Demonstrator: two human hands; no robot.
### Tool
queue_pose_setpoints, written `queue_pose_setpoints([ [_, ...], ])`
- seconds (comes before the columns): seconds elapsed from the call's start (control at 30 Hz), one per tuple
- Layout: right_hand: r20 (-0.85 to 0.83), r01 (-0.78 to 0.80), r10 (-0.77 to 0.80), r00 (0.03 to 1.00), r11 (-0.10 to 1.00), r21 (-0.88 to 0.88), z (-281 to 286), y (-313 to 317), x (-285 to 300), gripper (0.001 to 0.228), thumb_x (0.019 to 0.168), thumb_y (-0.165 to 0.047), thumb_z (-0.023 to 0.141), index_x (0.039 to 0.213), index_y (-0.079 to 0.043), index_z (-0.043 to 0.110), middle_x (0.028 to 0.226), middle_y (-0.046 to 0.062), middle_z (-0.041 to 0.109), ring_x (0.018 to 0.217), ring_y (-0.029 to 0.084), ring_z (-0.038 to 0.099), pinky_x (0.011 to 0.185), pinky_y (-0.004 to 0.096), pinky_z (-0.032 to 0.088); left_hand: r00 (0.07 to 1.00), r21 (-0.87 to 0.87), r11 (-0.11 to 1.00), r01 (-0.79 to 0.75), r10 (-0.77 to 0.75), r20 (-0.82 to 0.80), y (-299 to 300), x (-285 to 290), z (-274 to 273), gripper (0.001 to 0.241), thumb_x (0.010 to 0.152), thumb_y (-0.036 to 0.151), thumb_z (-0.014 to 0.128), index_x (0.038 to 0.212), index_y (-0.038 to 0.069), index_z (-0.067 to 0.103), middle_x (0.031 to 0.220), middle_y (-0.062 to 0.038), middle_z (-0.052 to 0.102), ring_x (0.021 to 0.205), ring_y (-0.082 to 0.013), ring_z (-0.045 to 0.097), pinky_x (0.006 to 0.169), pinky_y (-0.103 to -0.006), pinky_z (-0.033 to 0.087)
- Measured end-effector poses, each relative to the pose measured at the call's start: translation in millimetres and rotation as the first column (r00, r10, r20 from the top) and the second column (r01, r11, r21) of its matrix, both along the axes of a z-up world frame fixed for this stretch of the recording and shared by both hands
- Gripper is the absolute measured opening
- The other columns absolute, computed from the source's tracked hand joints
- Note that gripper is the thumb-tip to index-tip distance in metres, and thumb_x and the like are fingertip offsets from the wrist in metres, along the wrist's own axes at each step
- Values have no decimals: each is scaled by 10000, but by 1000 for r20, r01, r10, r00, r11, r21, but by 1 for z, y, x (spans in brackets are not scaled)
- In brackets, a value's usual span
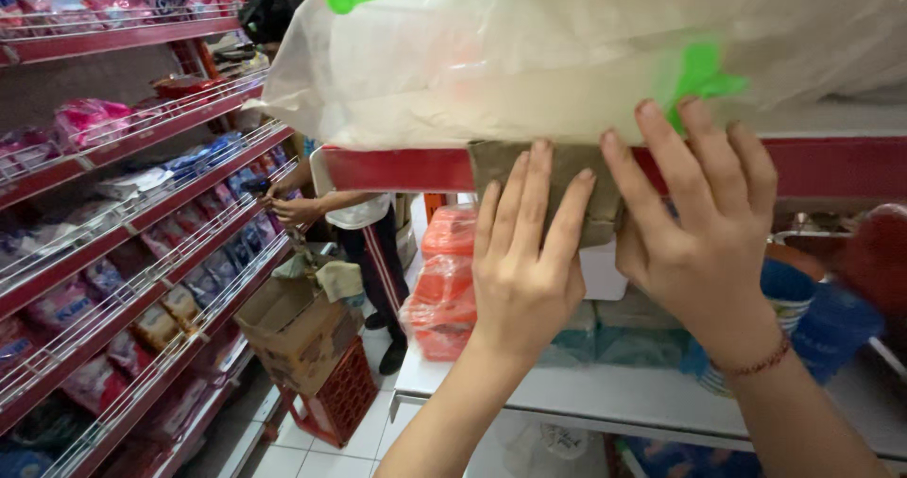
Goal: The person wipes the edges and surfaces of store shelves using a cloth. They then spray a cleaning solution from a green bottle onto the shelves and continue wiping. Finally, they wipe the glass door of a beverage refrigerator.
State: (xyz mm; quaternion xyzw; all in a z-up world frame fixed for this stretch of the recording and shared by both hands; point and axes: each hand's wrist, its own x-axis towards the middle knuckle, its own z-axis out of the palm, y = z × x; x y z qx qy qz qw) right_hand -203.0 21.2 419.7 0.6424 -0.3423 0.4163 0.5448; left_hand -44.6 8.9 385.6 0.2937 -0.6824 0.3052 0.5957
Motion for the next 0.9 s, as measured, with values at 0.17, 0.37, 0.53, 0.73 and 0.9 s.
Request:
queue_pose_setpoints([
  [0.17, 28, 15, -15, 1000, 1000, 9, 6, -5, 11, 429, 866, -11, 647, 1276, -69, 762, 1411, 118, 634, 1342, 299, 555, 1134, 449, 375, 998, 81, 995, 58, -59, 7, 8, 10, 10, 456, 948, 30, 610, 1403, 56, 619, 1605, -263, 444, 1435, -374, 532, 1198, -497, 451],
  [0.37, 67, -38, 33, 997, 996, 84, 4, -11, 20, 470, 841, 19, 616, 1296, -47, 713, 1412, 103, 649, 1346, 271, 580, 1108, 442, 387, 999, 105, 994, -1, -2, 33, 9, 13, 16, 454, 935, 79, 611, 1389, 91, 626, 1594, -252, 458, 1427, -352, 525, 1196, -515, 438],
  [0.53, 68, -44, 37, 997, 993, 105, 2, -15, 19, 490, 825, 20, 620, 1304, -44, 701, 1421, 108, 642, 1364, 277, 571, 1130, 440, 386, 975, -16, 987, -161, 162, 154, -3, 20, 11, 471, 963, 103, 582, 1423, 176, 646, 1557, -136, 518, 1441, -299, 519, 1227, -557, 378],
  [0.73, 44, -81, 78, 996, 994, 70, -2, -22, 16, 404, 864, 0, 672, 1264, -42, 709, 1417, 137, 622, 1357, 314, 542, 1127, 476, 382, 951, -84, 986, -144, 161, 265, -32, 53, -9, 478, 1009, 70, 583, 1474, 165, 638, 1567, -103, 533, 1471, -297, 509, 1251, -502, 387],
  [0.9, 49, -128, 124, 991, 988, 88, -14, -35, 6, 390, 916, -60, 719, 1302, -47, 664, 1464, 186, 550, 1374, 371, 504, 1144, 518, 371, 940, -82, 956, -283, 293, 174, -40, 127, -17, 484, 965, 15, 596, 1435, 114, 651, 1561, -128, 513, 1472, -331, 475, 1238, -519, 382],
])
